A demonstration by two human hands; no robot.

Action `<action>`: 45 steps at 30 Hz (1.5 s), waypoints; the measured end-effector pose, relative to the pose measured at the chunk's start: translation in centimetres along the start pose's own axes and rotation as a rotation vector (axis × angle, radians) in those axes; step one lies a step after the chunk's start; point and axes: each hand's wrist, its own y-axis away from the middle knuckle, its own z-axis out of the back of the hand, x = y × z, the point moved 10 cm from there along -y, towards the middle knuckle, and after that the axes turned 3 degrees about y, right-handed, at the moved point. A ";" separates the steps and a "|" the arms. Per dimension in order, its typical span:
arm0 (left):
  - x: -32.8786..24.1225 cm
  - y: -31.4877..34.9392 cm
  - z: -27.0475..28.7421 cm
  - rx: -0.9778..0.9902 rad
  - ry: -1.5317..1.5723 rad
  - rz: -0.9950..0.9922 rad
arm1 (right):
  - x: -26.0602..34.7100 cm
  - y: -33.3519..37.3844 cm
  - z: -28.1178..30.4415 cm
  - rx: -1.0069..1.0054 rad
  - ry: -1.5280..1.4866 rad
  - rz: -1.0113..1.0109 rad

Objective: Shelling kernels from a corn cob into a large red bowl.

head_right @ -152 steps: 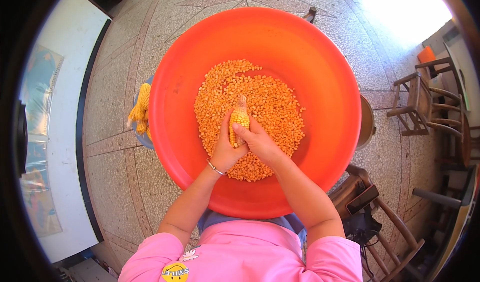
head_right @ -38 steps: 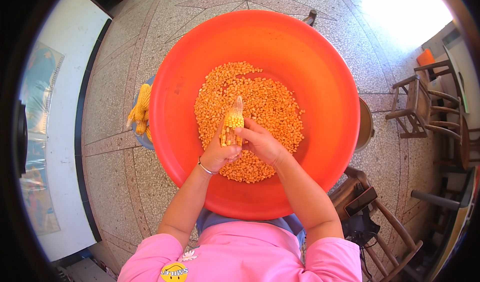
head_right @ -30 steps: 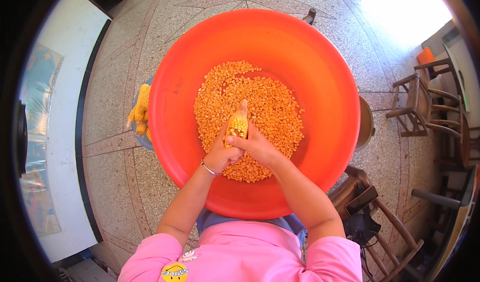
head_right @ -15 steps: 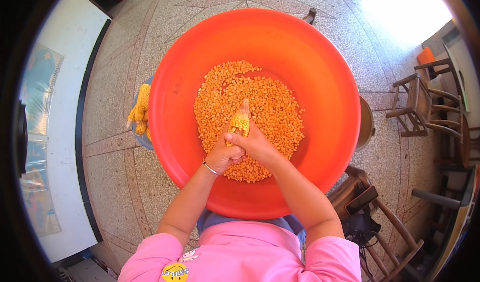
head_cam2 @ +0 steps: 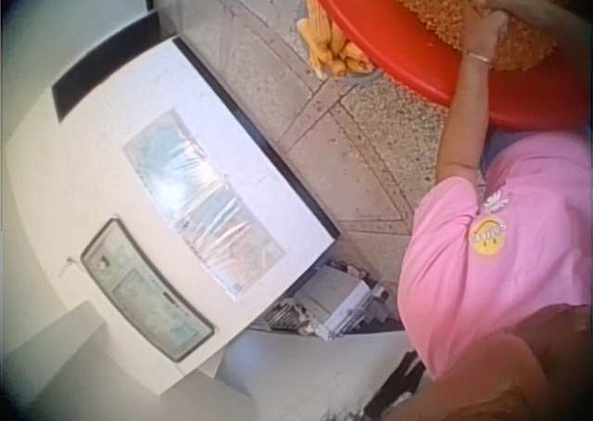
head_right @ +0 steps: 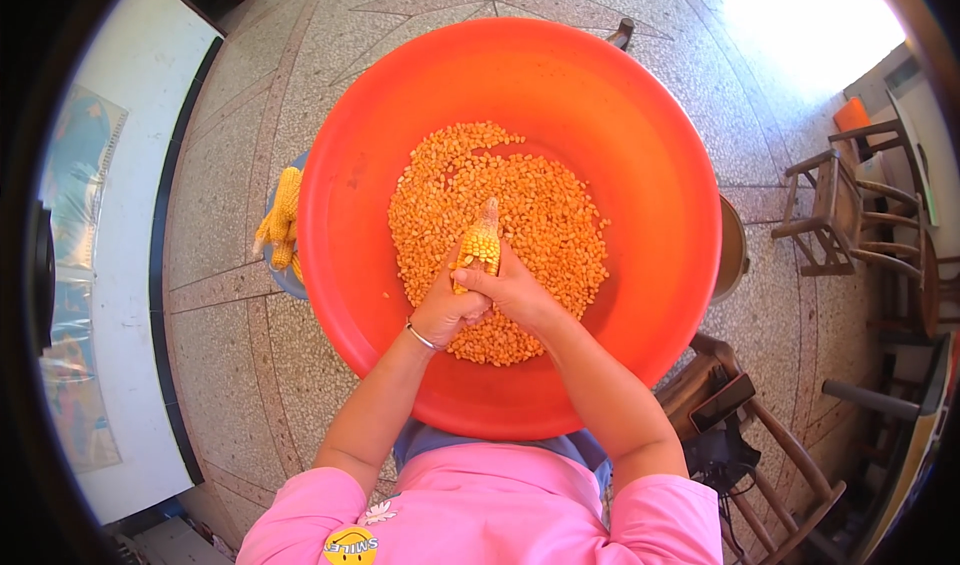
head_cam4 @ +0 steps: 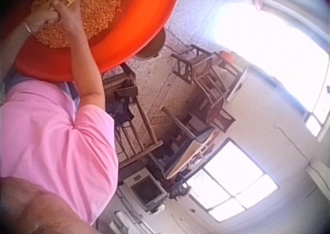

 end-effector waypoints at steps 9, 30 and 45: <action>0.4 -0.1 0.0 0.144 0.240 0.099 | 0.0 -0.1 0.1 0.101 -0.178 -0.064; 0.1 -0.2 -0.7 0.171 0.241 0.090 | -0.2 -0.2 0.6 0.043 -0.284 -0.063; 0.6 -0.3 -0.2 0.155 0.324 0.105 | -1.8 -0.5 1.7 0.012 -0.217 -0.146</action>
